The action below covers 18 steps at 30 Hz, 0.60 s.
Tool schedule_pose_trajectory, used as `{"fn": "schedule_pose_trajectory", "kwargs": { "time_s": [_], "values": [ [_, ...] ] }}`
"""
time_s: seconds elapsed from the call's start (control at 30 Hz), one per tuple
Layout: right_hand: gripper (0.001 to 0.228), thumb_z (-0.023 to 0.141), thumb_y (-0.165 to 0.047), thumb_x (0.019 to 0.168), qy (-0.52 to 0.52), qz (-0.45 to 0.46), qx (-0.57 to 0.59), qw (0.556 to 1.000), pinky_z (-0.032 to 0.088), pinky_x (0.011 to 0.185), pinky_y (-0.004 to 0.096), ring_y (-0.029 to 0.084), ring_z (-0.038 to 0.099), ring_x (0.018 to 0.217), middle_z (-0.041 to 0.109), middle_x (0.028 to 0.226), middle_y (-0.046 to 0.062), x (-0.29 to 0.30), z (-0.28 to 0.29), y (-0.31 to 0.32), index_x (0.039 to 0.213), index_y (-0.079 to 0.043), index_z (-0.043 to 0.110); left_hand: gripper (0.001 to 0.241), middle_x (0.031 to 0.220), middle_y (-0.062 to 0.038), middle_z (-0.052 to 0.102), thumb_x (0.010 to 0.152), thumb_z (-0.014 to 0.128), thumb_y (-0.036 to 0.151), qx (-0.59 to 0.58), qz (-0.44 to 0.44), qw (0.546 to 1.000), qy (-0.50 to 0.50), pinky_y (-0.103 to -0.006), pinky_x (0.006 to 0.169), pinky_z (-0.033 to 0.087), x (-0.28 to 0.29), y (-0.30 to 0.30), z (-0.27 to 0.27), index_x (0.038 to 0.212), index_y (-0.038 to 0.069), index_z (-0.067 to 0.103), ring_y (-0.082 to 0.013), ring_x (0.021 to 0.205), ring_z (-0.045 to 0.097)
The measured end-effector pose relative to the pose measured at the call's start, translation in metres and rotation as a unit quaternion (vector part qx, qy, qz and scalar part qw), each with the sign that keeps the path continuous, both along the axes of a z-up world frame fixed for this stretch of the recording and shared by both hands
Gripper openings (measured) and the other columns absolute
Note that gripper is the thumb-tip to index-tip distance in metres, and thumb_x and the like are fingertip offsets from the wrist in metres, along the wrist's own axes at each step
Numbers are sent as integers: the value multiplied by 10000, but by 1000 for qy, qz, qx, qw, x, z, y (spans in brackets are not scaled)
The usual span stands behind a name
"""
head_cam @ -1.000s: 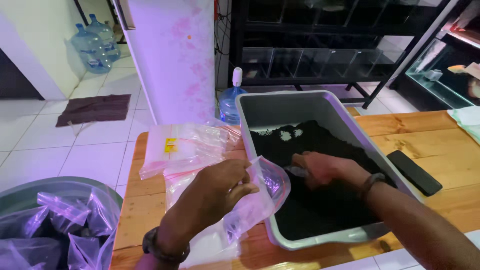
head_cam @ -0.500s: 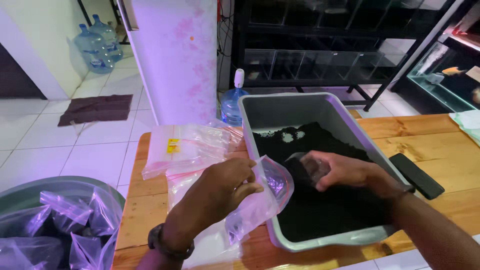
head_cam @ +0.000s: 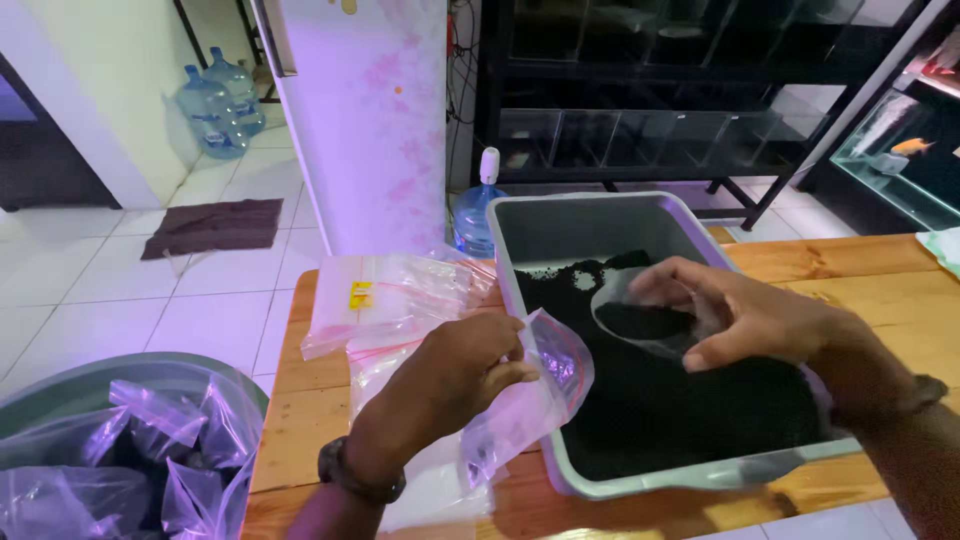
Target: The person scoops dark aquarium substrate from a bin into plastic bags, seals the bags, and places them into a larger container.
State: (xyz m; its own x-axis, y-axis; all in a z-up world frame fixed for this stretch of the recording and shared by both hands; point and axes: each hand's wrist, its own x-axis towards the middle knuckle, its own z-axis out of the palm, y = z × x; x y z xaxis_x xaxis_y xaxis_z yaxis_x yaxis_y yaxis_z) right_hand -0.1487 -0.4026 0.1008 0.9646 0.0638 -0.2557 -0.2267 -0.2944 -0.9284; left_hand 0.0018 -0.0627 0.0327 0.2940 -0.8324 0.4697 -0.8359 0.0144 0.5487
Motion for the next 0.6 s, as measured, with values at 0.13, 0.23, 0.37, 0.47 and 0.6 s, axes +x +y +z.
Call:
{"fn": "schedule_pose_trajectory", "kwargs": {
  "time_s": [0.13,0.23,0.37,0.47,0.6],
  "values": [
    [907,969,-283,643,40,11,-262,964,460,634,293,169,584,687,842,1385,23,7,42,32,1479,-255,617,271,867,-75,668,975,867,183,-6,1,1000,-1,-423,676,467,0,2,1,886,116,620,-269,786,615],
    [791,952,-244,720,138,10,-317,938,671,939,395,222,844,1127,863,1371,29,17,69,77,1448,-295,648,271,868,-81,671,976,851,158,-13,2,1000,-4,-430,680,465,0,3,-2,874,115,604,-280,774,617],
    [730,913,-428,769,88,116,-473,869,569,935,331,145,784,1036,855,1255,-71,31,72,113,1444,-351,644,274,866,-83,657,971,848,191,-37,-9,999,-19,-436,721,466,2,1,-8,880,117,600,-300,820,619],
    [708,894,-473,770,43,158,-532,831,556,986,369,184,783,1112,831,1261,-57,38,73,129,1418,-335,645,254,873,-81,666,963,848,177,-44,-11,999,-22,-433,721,468,2,3,-8,887,120,612,-298,820,628],
    [676,856,-493,841,85,162,-574,798,522,1084,403,195,726,1224,738,1318,-62,38,92,152,1462,-395,607,266,899,-93,685,937,875,128,-34,-6,999,-34,-444,707,472,5,5,-6,902,109,612,-317,815,632]
  ]
}}
